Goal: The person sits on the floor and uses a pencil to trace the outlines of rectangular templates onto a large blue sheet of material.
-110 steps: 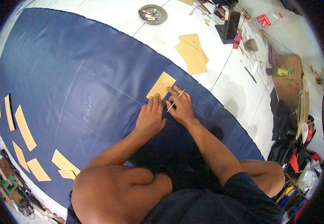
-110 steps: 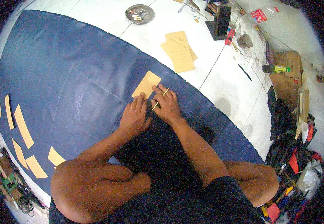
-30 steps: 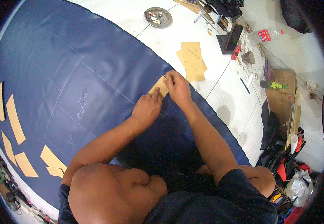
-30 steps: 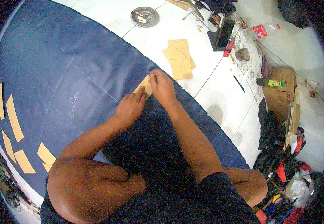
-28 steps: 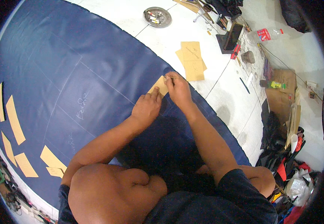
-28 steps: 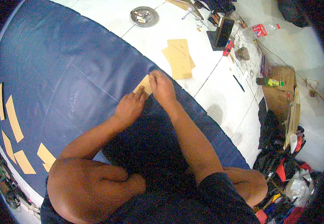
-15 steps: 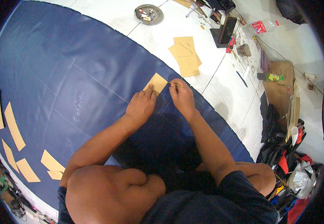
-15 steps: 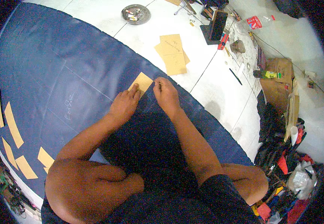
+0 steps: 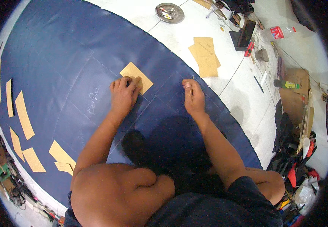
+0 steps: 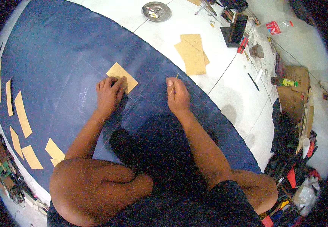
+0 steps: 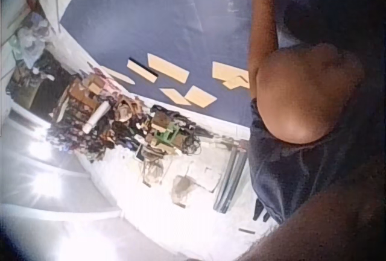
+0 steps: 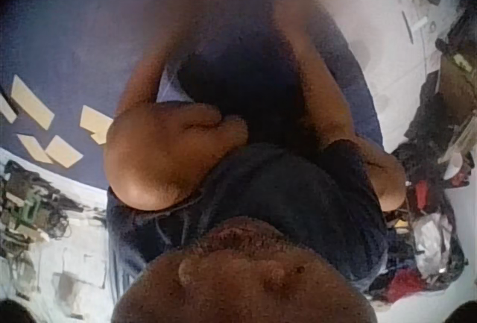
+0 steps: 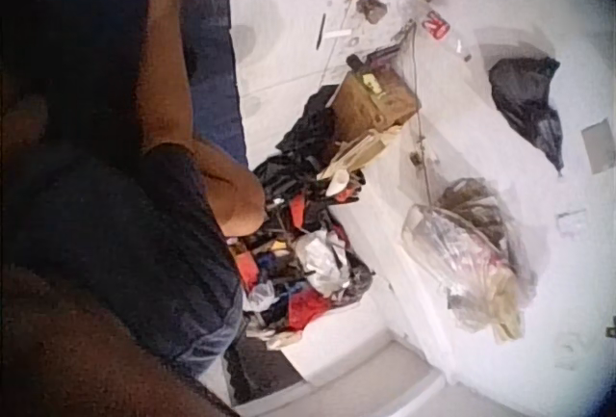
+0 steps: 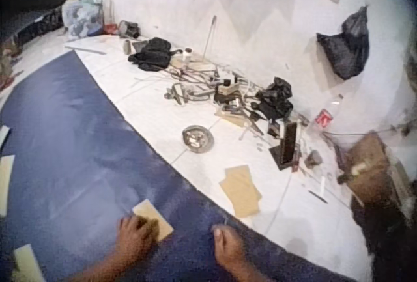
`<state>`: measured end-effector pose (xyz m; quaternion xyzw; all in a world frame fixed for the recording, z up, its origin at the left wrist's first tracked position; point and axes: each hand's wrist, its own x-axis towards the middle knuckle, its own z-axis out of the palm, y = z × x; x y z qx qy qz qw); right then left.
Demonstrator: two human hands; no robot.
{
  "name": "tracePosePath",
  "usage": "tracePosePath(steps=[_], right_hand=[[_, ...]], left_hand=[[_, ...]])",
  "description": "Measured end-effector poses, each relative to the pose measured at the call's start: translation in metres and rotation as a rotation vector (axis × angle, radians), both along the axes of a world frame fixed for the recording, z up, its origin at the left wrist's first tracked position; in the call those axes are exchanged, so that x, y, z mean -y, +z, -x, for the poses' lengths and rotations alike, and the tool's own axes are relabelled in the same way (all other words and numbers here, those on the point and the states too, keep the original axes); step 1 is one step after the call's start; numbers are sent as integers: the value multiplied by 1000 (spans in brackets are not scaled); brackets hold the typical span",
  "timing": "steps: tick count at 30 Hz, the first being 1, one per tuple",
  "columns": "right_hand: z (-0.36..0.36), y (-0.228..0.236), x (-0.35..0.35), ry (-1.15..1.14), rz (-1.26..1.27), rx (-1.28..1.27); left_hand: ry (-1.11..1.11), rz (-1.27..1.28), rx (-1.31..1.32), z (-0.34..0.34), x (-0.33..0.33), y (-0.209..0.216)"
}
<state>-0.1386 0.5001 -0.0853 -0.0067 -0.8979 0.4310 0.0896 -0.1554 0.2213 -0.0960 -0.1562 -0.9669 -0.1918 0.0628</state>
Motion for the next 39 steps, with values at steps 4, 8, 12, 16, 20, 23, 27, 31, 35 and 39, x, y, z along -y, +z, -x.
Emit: tracePosePath(steps=[4,8,12,16,20,23,27,31,35,39], right_hand=[[-11,-4,17,154,-121,-62],[-17,-4,33,242,-125,-65],[-21,-3,39,293,-181,-30],[-23,-7,48,358,-220,-47],[-23,-6,59,419,-289,-53],[-24,-9,65,437,-325,-82],[-28,-13,71,489,-436,-149],[-27,-14,79,512,-452,-188],[-22,-13,82,458,-420,-98],[0,-19,58,344,-495,-87]], left_hand=[[69,-25,-71,-16,-8,-4],[128,-52,-54,-22,-17,-9],[90,-108,-56,-22,-15,-9],[75,-121,-58,-23,-12,-11],[77,-135,-48,-24,-10,-12],[48,-116,-67,-24,-9,-13],[47,-122,-67,-24,-9,-13],[36,-156,-58,-23,-6,-13],[75,-313,-76,-22,-1,-12],[199,-298,-145,-19,14,-20]])
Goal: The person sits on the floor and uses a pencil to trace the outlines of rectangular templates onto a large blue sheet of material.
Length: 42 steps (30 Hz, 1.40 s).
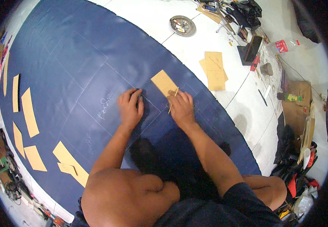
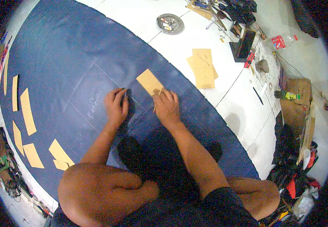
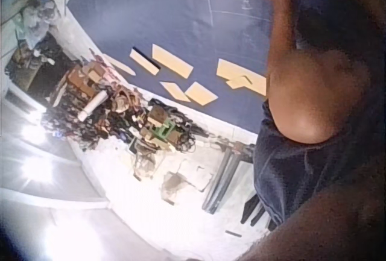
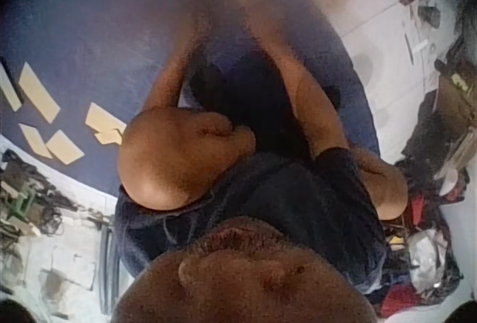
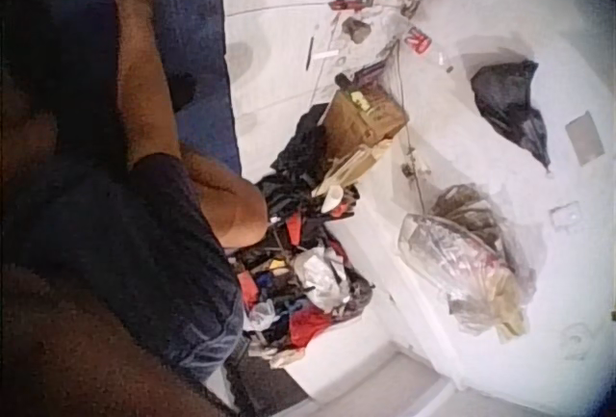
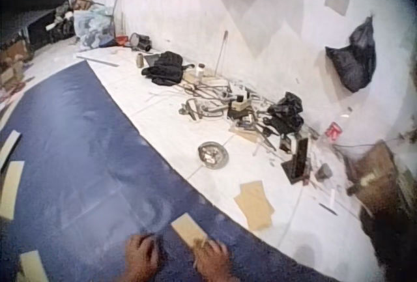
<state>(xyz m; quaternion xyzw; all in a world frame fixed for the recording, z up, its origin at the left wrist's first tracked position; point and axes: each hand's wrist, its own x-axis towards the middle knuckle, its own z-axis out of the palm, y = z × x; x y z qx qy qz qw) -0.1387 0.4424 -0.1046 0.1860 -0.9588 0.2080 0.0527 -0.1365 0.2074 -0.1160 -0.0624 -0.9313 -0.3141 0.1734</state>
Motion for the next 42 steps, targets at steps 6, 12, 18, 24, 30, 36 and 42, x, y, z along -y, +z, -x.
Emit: tracePosePath(steps=[6,12,18,24,30,36,42], right_hand=[[27,-2,-6,63,1,-106],[22,-2,-4,46,36,-80],[24,4,-1,76,22,-89],[32,8,6,56,99,-94],[56,-2,-17,-81,-74,-2],[74,6,-26,36,-46,-60],[44,13,2,140,-8,70]], left_hand=[[23,70,18,3,1,1],[26,78,53,2,0,0],[47,82,77,2,0,0],[43,103,92,2,1,3],[42,117,82,1,-2,9],[42,101,32,1,-1,4],[49,51,73,1,6,2]])
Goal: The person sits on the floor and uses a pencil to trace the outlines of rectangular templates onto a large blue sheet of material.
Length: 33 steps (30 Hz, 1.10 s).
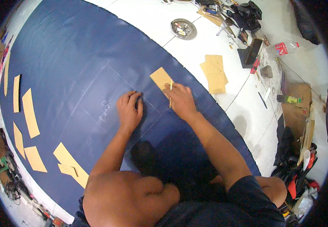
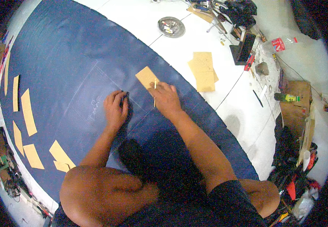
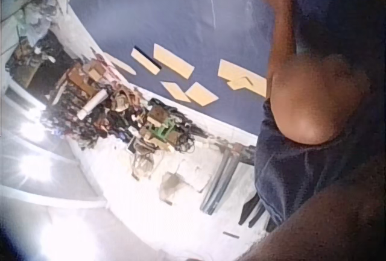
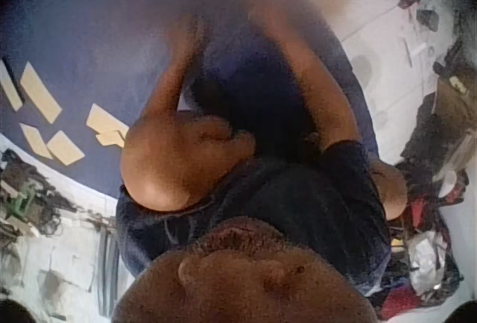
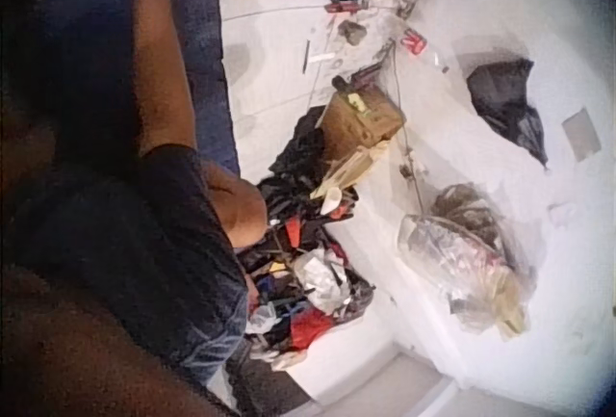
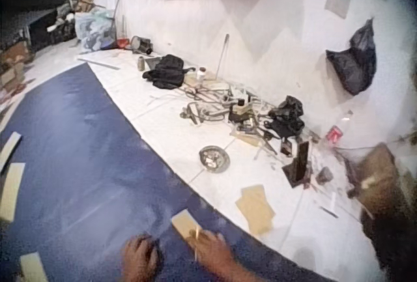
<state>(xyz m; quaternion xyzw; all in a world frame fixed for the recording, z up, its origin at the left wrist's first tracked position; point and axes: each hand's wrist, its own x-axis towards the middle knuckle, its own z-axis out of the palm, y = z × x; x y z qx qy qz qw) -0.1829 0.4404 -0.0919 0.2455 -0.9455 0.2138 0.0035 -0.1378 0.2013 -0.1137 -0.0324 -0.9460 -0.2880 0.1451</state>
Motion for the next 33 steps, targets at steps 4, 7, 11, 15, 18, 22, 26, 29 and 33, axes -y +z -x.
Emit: tracePosePath(steps=[4,7,11,15,18,22,26,29,33], right_hand=[[-22,-3,18,113,93,14],[-27,-11,16,133,133,33],[-5,-8,-10,-104,222,87],[3,5,-35,-325,298,-151],[-4,5,-41,-215,251,-81],[-21,0,-21,-196,162,-4],[-21,3,-8,-190,107,-11],[-18,0,-8,-187,81,8],[-17,0,-9,-176,86,5]], left_hand=[[-61,11,-3,-2,-2,3],[-114,58,5,-6,-19,11],[-68,91,69,-13,-30,7],[-49,65,61,-16,-31,5],[-50,76,52,-17,-30,3],[-55,86,38,-17,-31,6],[-57,99,55,-18,-30,9],[-59,98,66,-18,-32,8],[-61,91,57,-20,-31,6]])
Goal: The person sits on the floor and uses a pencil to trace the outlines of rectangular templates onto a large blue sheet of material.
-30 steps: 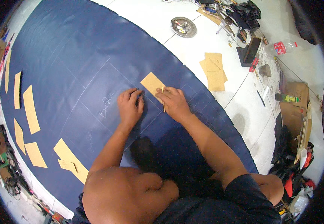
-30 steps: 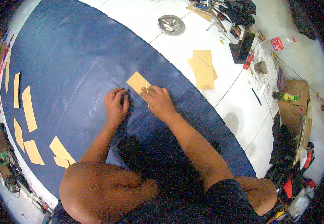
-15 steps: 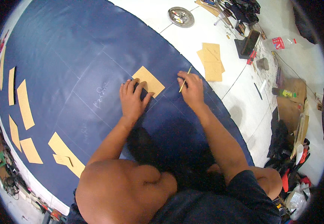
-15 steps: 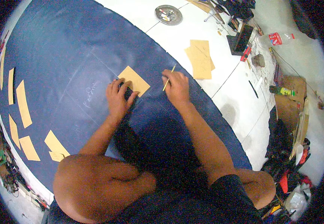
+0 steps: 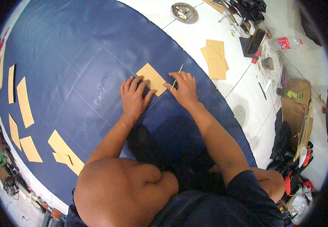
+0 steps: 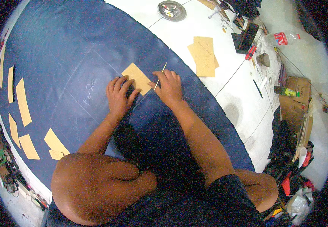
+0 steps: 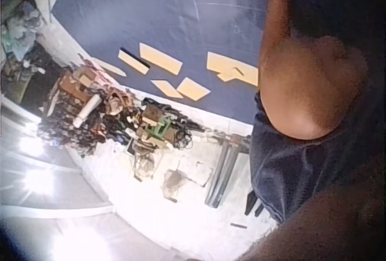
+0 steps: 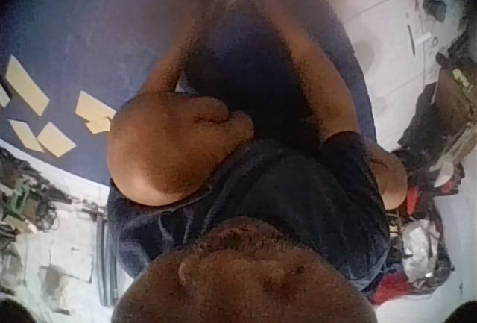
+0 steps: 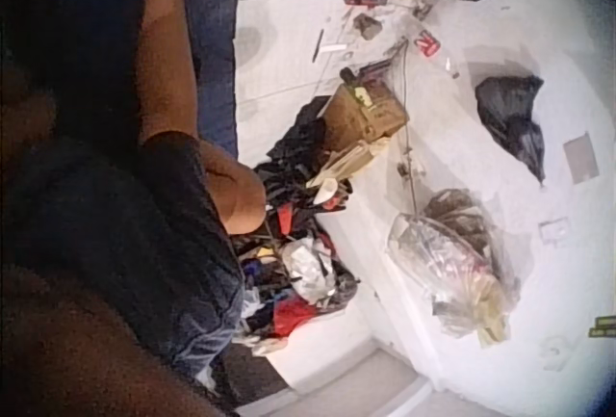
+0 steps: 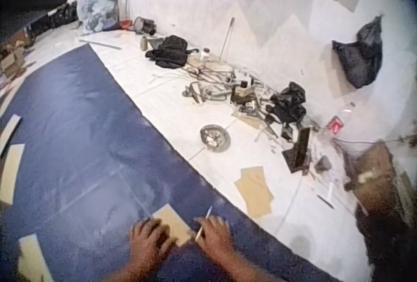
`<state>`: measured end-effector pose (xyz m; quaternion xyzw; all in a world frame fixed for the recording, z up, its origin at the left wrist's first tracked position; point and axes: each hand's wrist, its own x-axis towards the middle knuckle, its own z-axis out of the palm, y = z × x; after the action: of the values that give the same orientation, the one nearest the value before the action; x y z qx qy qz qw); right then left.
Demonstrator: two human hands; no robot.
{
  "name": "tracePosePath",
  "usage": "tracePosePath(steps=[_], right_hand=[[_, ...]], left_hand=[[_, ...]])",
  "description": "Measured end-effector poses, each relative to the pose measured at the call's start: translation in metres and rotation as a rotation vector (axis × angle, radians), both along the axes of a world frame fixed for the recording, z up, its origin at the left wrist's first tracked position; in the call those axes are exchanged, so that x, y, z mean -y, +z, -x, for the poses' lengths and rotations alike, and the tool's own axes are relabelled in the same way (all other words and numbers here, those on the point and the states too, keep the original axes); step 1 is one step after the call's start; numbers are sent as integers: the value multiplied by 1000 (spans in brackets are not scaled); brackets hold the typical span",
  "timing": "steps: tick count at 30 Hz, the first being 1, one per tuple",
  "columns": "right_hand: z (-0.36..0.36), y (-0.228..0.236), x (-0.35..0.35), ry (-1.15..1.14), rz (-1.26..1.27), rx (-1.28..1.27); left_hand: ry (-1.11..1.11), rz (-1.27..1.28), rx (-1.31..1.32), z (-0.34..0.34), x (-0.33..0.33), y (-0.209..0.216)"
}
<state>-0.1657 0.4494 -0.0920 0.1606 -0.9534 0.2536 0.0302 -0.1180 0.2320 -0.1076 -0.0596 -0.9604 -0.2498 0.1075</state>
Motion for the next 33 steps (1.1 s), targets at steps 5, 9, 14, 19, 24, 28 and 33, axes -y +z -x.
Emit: tracePosePath(steps=[5,9,14,19,24,28,33], right_hand=[[-1,-3,-1,-1,20,-42],[-2,-4,-2,12,31,-64],[-2,-6,-2,20,28,-74],[-3,-11,-5,20,24,-42],[-3,-9,-4,16,21,-59],[-2,-8,-2,21,23,-48],[-2,-10,-3,18,23,-57]], left_hand=[[4,-2,0,0,-1,1],[-8,-25,-13,1,0,1],[-15,-17,-19,1,2,-1],[-21,-11,-61,3,1,-3],[-22,-20,-74,3,1,-1],[-23,-14,-75,2,4,-4],[-23,-32,-89,2,3,-5]])
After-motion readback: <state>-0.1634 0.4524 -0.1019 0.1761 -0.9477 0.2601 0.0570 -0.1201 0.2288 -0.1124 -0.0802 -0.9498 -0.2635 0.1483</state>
